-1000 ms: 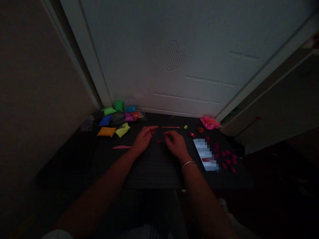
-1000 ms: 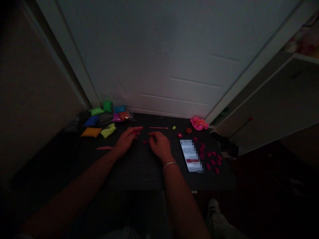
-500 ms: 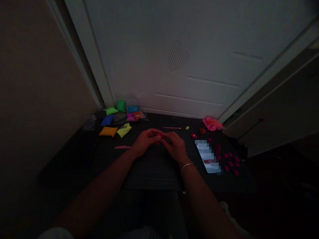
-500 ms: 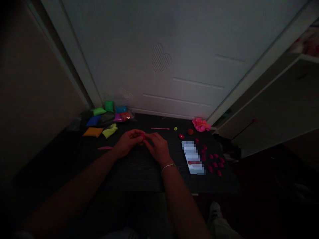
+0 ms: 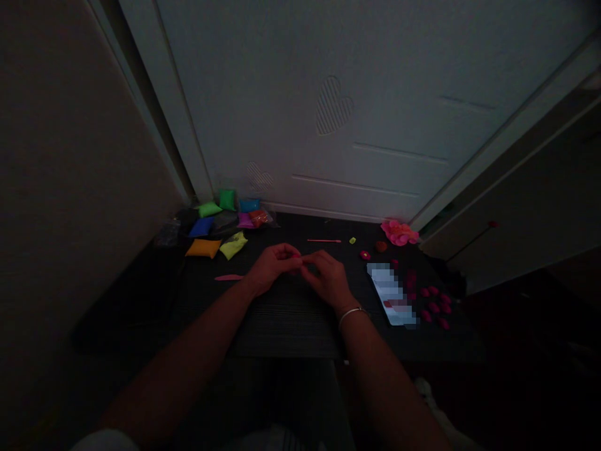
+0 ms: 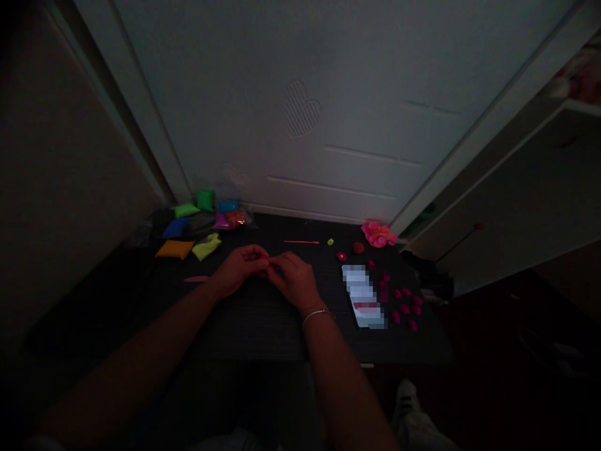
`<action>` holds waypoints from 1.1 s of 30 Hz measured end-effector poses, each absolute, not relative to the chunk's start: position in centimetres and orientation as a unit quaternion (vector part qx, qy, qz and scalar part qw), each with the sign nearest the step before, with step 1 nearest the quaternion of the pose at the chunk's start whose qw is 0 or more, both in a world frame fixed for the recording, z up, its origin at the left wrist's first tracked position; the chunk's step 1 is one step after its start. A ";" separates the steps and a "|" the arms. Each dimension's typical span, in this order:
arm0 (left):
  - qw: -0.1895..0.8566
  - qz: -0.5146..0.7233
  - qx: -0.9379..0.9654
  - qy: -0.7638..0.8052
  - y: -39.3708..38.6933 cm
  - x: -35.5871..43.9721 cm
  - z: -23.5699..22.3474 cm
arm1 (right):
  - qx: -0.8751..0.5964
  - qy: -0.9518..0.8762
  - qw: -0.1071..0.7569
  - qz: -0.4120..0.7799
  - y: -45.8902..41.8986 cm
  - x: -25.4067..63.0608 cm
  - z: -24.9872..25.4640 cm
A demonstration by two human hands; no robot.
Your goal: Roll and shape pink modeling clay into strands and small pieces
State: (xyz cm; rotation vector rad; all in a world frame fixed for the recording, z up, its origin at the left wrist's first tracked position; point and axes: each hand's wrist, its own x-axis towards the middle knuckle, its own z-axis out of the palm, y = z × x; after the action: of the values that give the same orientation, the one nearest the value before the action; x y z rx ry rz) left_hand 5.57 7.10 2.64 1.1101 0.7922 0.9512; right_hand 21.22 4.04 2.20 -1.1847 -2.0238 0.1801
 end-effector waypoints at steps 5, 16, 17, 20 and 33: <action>0.699 0.423 0.464 0.342 7.0 5.5 2.7 | -0.435 -0.794 0.421 0.054 4.1 21.1 2.2; 0.696 0.454 0.430 0.352 7.2 5.5 2.8 | -0.436 -0.802 0.407 0.039 4.2 21.3 2.0; 0.699 0.447 0.436 0.348 7.1 5.5 2.8 | -0.442 -0.799 0.407 0.034 4.2 21.3 2.0; 0.701 0.437 0.444 0.348 7.1 5.4 2.9 | -0.454 -0.791 0.409 0.020 4.2 21.3 2.1; 0.716 0.400 0.450 0.355 7.0 5.1 3.1 | -0.417 -0.820 0.391 0.023 4.2 21.4 2.0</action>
State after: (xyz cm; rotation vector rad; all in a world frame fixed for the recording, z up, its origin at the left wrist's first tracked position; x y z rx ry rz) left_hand 5.06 7.01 3.06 0.9954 0.7859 0.8852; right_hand 21.43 4.20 1.96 -1.0580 -2.0831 0.0593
